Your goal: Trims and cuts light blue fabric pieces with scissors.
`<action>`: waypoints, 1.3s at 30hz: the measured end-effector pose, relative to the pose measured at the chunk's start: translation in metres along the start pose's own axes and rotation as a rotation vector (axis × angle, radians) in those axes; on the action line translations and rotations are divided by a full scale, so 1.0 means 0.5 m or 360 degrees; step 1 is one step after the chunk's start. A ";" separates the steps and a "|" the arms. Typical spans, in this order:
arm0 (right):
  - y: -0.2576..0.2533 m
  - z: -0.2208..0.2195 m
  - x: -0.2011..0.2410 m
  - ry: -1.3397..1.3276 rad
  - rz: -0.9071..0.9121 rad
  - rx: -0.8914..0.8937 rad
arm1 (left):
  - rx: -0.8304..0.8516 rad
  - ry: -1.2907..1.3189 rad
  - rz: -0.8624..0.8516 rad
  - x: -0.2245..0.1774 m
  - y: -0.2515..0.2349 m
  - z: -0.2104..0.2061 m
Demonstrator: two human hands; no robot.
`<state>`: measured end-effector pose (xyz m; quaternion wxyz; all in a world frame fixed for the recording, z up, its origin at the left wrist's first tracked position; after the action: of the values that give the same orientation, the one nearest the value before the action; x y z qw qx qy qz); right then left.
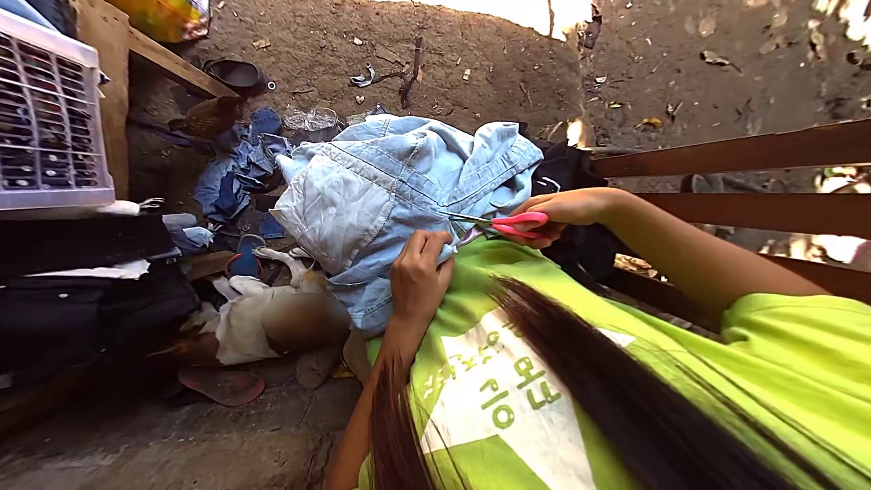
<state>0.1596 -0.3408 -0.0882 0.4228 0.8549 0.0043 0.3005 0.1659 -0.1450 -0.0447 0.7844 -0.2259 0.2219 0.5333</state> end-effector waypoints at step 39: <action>-0.081 -0.049 -0.032 -0.0342 0.0574 0.0188 | 0.0041 -0.0006 -0.0197 -0.021 0.006 0.020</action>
<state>0.1437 -0.3013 -0.1142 0.3093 0.8923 -0.1763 0.2775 0.1605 -0.1460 -0.0308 0.8192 -0.2280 0.2129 0.4813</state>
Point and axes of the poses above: each hand's wrist, its own y-axis away from the middle knuckle, its own z-axis out of the back of the hand, x = y × z, the point moved 8 cm from there along -y, towards the middle knuckle, and after that the axes turned 13 degrees about -y, right-handed, at the moved point
